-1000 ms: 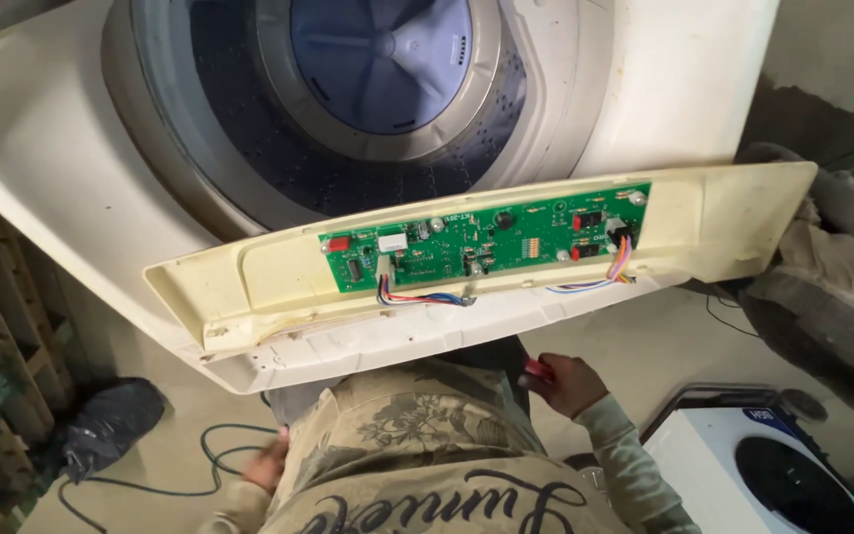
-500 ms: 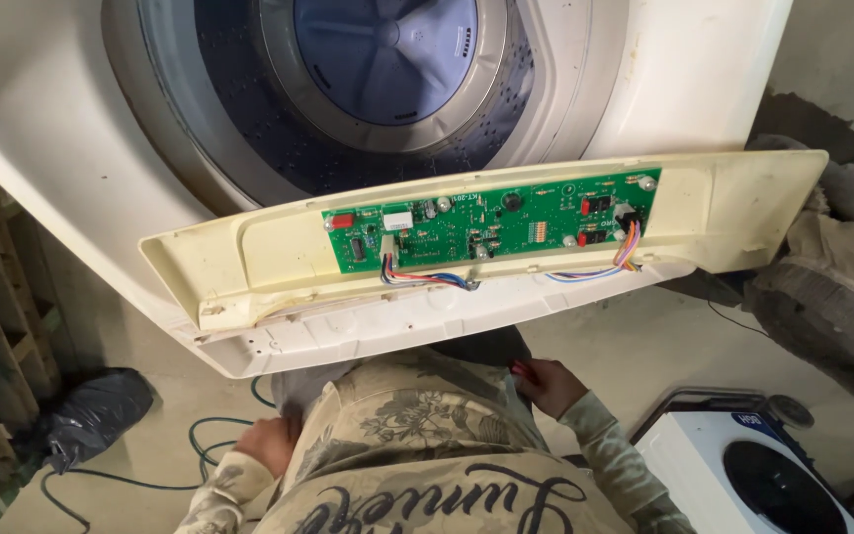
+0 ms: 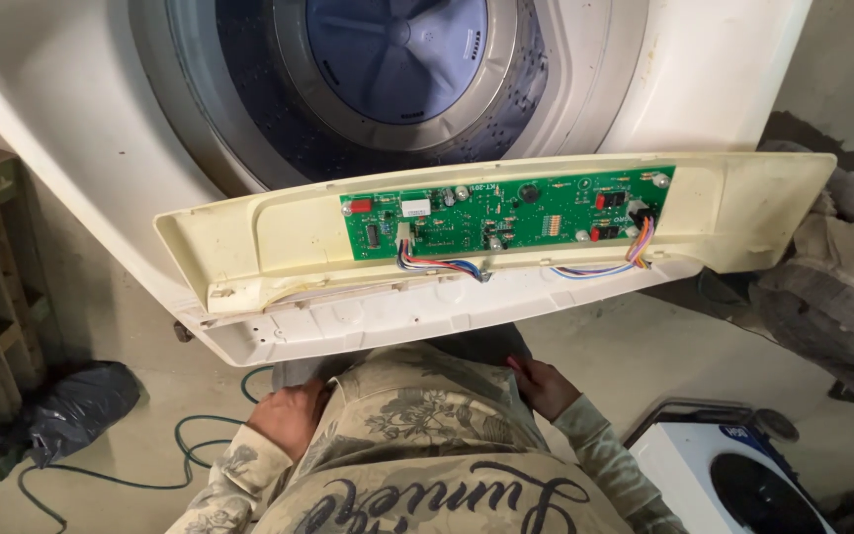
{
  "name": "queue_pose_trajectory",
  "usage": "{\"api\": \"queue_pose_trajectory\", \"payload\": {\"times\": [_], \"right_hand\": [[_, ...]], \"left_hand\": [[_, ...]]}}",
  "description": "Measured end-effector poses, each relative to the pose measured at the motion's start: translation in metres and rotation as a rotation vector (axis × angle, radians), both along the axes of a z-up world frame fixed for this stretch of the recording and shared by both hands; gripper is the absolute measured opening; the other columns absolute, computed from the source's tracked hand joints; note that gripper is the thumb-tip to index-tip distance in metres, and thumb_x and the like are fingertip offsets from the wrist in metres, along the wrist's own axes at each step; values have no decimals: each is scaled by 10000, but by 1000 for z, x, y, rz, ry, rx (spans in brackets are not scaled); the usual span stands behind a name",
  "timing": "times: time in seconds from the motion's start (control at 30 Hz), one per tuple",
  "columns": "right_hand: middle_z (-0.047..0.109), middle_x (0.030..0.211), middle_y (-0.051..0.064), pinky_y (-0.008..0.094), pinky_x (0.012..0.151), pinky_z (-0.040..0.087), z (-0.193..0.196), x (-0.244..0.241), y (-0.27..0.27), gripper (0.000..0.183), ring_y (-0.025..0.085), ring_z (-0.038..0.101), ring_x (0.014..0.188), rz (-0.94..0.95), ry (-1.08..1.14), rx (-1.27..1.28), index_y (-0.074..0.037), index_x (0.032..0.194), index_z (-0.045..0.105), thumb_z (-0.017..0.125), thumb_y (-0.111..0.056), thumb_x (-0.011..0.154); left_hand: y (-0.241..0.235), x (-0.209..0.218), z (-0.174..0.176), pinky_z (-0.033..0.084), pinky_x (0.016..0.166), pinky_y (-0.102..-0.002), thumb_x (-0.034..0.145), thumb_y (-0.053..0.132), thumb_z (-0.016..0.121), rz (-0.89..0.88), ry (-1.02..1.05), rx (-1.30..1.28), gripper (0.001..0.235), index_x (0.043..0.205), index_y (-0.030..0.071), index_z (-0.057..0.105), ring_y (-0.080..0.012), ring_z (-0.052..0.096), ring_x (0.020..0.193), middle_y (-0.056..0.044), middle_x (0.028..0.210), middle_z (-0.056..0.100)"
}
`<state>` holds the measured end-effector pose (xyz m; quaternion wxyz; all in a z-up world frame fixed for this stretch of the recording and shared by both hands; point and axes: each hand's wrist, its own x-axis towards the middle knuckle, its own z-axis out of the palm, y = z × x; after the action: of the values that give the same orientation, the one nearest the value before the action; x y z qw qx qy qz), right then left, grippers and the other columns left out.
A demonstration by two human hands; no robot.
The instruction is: The person removes the control panel of a washing machine using a red screwdriver. They then use an orange screwdriver to unscrew and detach the circuit board from the panel housing.
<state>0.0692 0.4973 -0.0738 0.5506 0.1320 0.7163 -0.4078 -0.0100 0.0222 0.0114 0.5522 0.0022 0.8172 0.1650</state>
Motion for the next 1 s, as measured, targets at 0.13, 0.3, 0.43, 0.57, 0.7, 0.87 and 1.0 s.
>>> {"api": "queue_pose_trajectory", "payload": {"times": [0.13, 0.3, 0.43, 0.57, 0.7, 0.87, 1.0], "right_hand": [[750, 959, 206, 416, 736, 564, 6, -12, -5, 338, 330, 728, 838, 41, 46, -5, -56, 1269, 659, 583, -192, 969], [722, 822, 207, 449, 663, 540, 16, -32, -13, 296, 354, 701, 719, 113, -78, 66, -64, 1211, 651, 580, -144, 936], [708, 814, 214, 464, 649, 527, -7, 4, -2, 226, 382, 684, 729, 149, 28, 59, -34, 1099, 672, 610, -160, 922], [708, 817, 233, 469, 642, 518, -23, 21, -8, 250, 416, 672, 768, 92, 178, 66, -21, 982, 712, 650, -257, 927], [724, 777, 220, 448, 607, 536, -9, 13, -28, 335, 386, 708, 717, -78, 141, 160, -34, 944, 724, 687, -362, 885], [714, 684, 208, 425, 561, 540, -15, 36, -23, 422, 334, 726, 617, -130, 94, 230, -36, 898, 739, 731, -451, 825], [691, 664, 224, 433, 569, 524, -15, 38, -21, 409, 353, 685, 594, -120, 38, 270, -26, 896, 736, 727, -431, 836]], "left_hand": [[2, -1, 0, 580, 720, -510, 927, 378, 562, 60, -46, 16, 331, 1146, 157, 675, -390, 721, 783, -180, 822, 739], [2, 3, -3, 577, 721, -515, 928, 395, 560, 90, -52, 18, 339, 1134, 150, 671, -400, 715, 786, -178, 829, 742], [-3, 14, -17, 555, 710, -533, 948, 423, 551, 253, -76, 73, 370, 1103, 115, 688, -437, 695, 784, -222, 819, 721], [-5, 54, -48, 508, 615, -501, 958, 451, 576, 617, -27, 186, 424, 974, 43, 691, -417, 668, 687, -226, 725, 678], [-2, 83, -66, 462, 569, -456, 940, 429, 631, 745, -68, 92, 440, 815, 8, 650, -349, 528, 547, -218, 601, 569], [-3, 108, -82, 478, 541, -380, 900, 355, 691, 826, 7, 170, 361, 757, 29, 633, -214, 522, 524, -127, 571, 591], [0, 106, -84, 470, 538, -384, 898, 330, 699, 827, -5, 161, 343, 751, 27, 636, -214, 510, 529, -125, 571, 577]]}}
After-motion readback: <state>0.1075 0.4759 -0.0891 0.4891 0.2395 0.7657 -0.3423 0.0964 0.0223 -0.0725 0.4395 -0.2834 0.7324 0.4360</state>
